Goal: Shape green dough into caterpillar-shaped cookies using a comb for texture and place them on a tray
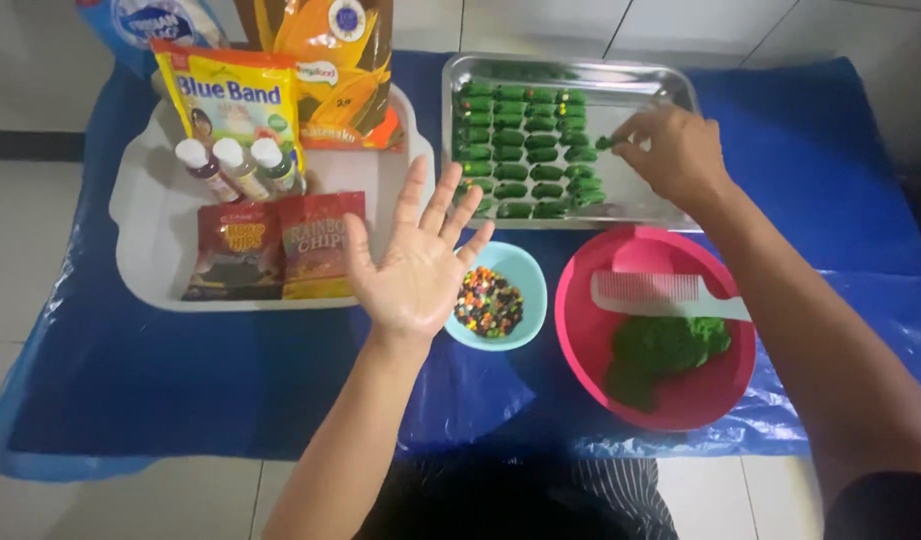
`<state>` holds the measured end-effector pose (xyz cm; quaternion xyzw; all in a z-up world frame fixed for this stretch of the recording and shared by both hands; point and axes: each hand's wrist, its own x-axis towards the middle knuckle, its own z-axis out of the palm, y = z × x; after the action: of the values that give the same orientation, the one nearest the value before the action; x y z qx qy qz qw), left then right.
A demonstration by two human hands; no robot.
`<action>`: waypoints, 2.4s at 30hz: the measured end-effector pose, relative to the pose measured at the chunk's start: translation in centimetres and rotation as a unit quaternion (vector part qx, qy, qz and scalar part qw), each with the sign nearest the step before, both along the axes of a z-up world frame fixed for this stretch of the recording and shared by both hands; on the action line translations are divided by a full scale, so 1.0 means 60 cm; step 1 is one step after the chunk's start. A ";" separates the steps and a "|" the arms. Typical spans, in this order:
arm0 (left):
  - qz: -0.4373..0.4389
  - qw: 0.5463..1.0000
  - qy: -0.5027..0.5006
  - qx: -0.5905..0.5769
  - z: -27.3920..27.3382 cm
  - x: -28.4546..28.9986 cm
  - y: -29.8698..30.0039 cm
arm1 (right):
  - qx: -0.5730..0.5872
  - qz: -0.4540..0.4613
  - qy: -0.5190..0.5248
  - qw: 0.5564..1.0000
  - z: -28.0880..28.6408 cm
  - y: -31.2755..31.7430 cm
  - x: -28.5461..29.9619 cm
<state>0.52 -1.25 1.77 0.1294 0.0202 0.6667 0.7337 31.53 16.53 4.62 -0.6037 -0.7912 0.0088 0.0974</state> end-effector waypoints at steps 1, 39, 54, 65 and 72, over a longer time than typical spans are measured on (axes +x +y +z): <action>-0.002 1.000 0.000 0.000 -0.003 -0.001 0.002 | 0.000 -0.002 0.000 1.000 -0.008 0.006 0.008; -0.038 0.999 -0.020 0.005 0.001 -0.003 -0.003 | -0.209 0.061 -0.017 0.976 -0.042 -0.030 0.027; -0.035 0.999 -0.024 0.011 -0.012 -0.006 0.003 | -0.170 0.098 0.002 0.981 -0.058 -0.030 0.026; -0.021 0.999 -0.048 0.011 -0.032 -0.009 0.015 | -0.027 0.079 0.060 0.995 0.016 -0.118 0.062; -0.005 0.997 -0.066 0.029 -0.042 -0.017 0.022 | -0.092 -0.004 0.010 0.996 0.019 -0.278 0.103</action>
<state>-0.47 0.04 -0.76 0.1064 -0.0484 0.6704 0.7327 37.73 -0.14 5.78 -0.6128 -0.7838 0.0877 0.0496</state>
